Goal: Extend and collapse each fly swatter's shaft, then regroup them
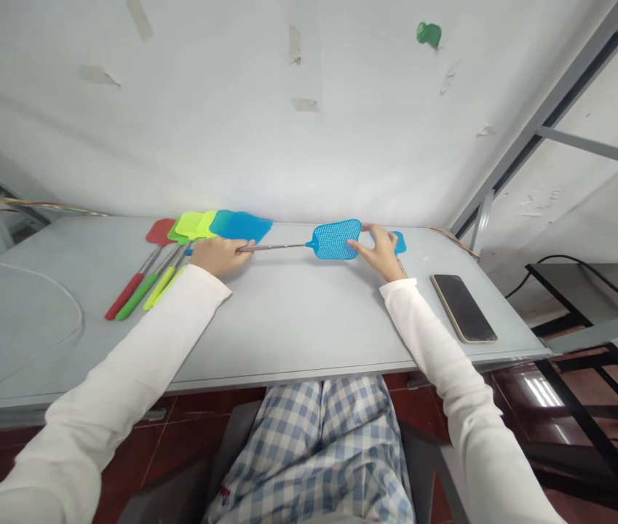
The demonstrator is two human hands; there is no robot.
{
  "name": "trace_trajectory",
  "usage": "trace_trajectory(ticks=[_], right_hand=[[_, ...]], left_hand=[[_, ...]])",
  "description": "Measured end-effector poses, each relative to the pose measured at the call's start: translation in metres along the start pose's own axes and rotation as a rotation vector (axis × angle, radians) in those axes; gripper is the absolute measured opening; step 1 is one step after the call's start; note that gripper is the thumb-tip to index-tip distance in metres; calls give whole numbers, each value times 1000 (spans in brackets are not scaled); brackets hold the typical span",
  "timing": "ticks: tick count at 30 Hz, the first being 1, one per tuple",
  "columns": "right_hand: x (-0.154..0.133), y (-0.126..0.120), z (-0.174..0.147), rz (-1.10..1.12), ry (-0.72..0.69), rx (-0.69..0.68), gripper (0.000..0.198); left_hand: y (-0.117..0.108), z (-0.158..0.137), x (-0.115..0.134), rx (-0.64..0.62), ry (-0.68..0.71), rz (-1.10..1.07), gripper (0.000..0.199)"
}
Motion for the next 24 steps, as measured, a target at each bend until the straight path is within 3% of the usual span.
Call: trace_trajectory(ticks=[3, 7, 15, 21, 24], right_hand=[[-2, 22, -4, 370, 71, -197, 52], [-16, 32, -12, 628, 138, -200, 47], [-29, 34, -18, 599, 107, -100, 43], [-15, 37, -12, 432, 86, -173, 50], [-17, 22, -10, 293, 38, -9, 66]], left_hand=[[0, -1, 6, -18, 30, 4, 56], [1, -1, 16, -64, 72, 21, 59], [-2, -5, 34, -77, 88, 7, 62], [-7, -4, 35, -35, 66, -47, 55], [-9, -5, 34, -11, 40, -50, 53]])
Point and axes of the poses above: each hand's wrist, its own z-axis towards the middle knuckle, its own y-axis out of the palm, x = y × z, the point moved 8 cm from there along z, towards the middle knuckle, and after that the axes turned 4 degrees about y, right-handed, at the moved point
